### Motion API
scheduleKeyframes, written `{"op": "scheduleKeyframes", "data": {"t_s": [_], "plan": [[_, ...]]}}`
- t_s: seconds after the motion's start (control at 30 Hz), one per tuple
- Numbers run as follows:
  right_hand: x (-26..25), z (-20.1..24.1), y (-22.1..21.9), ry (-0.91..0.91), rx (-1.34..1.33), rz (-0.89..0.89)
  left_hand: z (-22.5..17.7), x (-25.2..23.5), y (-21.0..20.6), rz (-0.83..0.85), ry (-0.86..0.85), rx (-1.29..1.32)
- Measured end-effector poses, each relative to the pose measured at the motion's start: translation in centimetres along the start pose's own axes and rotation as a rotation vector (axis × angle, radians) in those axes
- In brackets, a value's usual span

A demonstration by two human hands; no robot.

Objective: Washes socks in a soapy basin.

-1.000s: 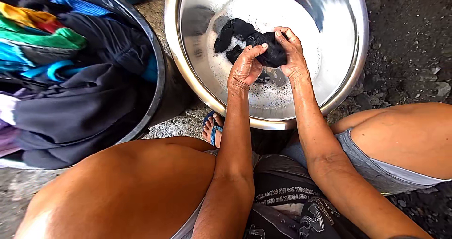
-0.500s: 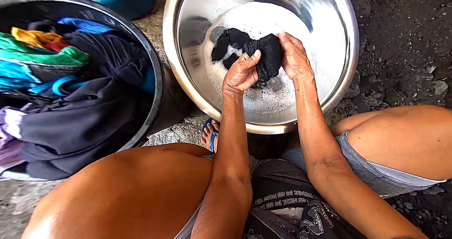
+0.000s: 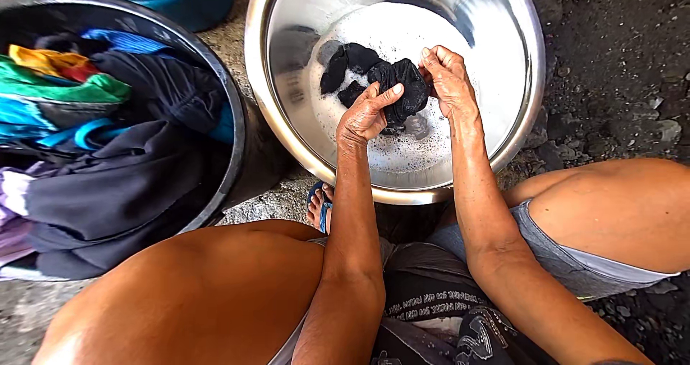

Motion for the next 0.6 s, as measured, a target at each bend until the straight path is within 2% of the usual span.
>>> {"op": "scheduleKeyframes", "data": {"t_s": [0.13,0.27,0.33,0.43,0.6], "plan": [[0.3,-0.2,0.4,-0.137,0.025,-0.043,-0.2,-0.4,0.5,-0.052,0.005,-0.005],[0.7,0.1,-0.6,-0.201,0.106,0.169,-0.2,-0.7,0.4,-0.083,-0.003,-0.016],[0.4,0.1,-0.9,-0.122,0.139,0.191,-0.1,-0.9,0.4,-0.102,-0.001,-0.016],[-0.3,-0.3,0.0,-0.005,0.149,0.071,0.0,-0.9,0.6,-0.153,0.017,-0.040],[0.3,-1.1,1.7,-0.168,-0.048,-0.289,-0.3,-0.4,1.5,-0.159,0.004,0.005]]}}
Point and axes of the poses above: each hand's wrist, its own x-axis away from the middle knuckle, its own y-axis out of the back of the hand, z = x × y, the point moved 8 cm from there along -x, towards the middle knuckle, and after that the axes turned 14 degrees about y, right-handed, at the moved point
